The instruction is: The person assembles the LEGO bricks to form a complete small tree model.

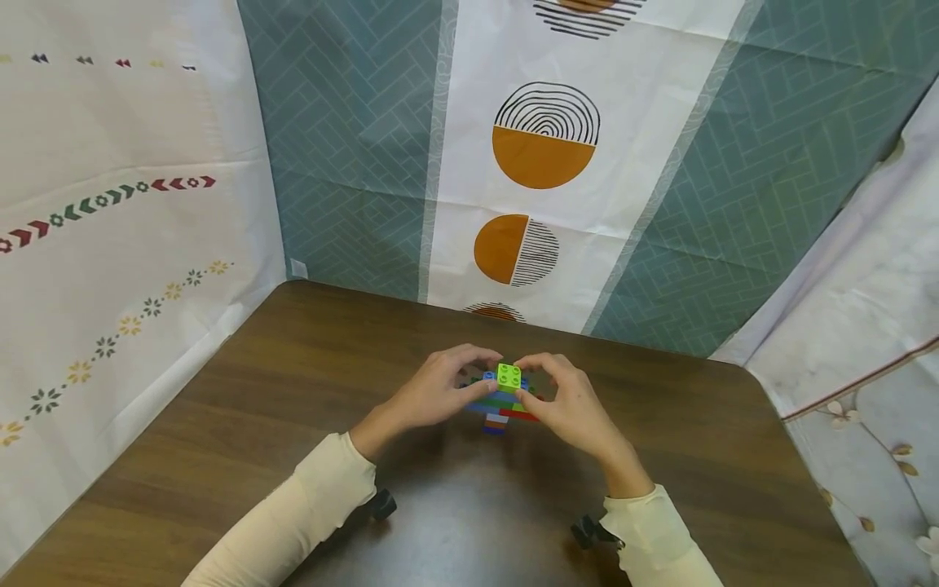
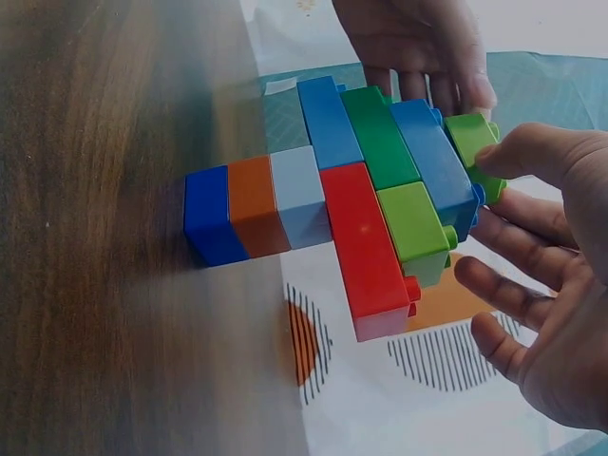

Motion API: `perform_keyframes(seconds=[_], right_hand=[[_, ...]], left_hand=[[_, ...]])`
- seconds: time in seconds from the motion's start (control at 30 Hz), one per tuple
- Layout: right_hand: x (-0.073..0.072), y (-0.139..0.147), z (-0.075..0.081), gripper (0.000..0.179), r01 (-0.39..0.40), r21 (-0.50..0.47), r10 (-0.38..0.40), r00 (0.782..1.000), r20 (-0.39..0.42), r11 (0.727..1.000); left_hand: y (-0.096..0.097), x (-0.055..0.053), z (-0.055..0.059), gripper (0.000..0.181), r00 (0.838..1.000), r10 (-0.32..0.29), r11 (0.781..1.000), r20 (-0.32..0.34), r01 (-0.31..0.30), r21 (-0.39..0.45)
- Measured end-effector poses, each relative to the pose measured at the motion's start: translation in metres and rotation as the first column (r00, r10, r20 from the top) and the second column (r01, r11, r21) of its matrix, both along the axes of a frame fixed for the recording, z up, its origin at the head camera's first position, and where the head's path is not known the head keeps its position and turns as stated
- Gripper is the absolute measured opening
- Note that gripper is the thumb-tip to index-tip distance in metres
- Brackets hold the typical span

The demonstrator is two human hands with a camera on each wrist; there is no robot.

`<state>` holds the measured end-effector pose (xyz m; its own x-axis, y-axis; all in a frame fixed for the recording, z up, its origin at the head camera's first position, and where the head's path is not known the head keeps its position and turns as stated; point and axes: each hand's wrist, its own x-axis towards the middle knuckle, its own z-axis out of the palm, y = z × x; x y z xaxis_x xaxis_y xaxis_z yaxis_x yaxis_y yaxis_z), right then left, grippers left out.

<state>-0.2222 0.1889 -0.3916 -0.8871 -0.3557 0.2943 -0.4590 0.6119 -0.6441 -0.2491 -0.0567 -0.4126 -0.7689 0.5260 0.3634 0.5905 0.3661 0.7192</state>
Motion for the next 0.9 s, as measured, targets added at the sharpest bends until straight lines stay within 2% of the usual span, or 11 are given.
perform_keyframes(seconds=[0.13,0.33,0.9], right_hand=[[-0.0005,-0.0002,-0.0015,0.038,-0.007,0.004,0.007,1.000,-0.009,1.000],[-0.0009,-0.0009,-0.0009,0.038,-0.007,0.017,0.008,1.000,-0.026,1.000],[-0.0025,0.0024,-0.0018,0.036,0.000,-0.007,0.000,1.000,0.013,1.000]], left_hand=[[0.0028,0.0001,-0.0018,0.039,1.000,-0.014,1.000,0.002,0.014,0.019],[0.0036,0.0001,-0.0036,0.036,1.000,-0.001,1.000,-0.023,0.001,0.029],[0.0075,-0.0013,-0.0002,0.033,1.000,0.028,1.000,-0.005,-0.028,-0.009]])
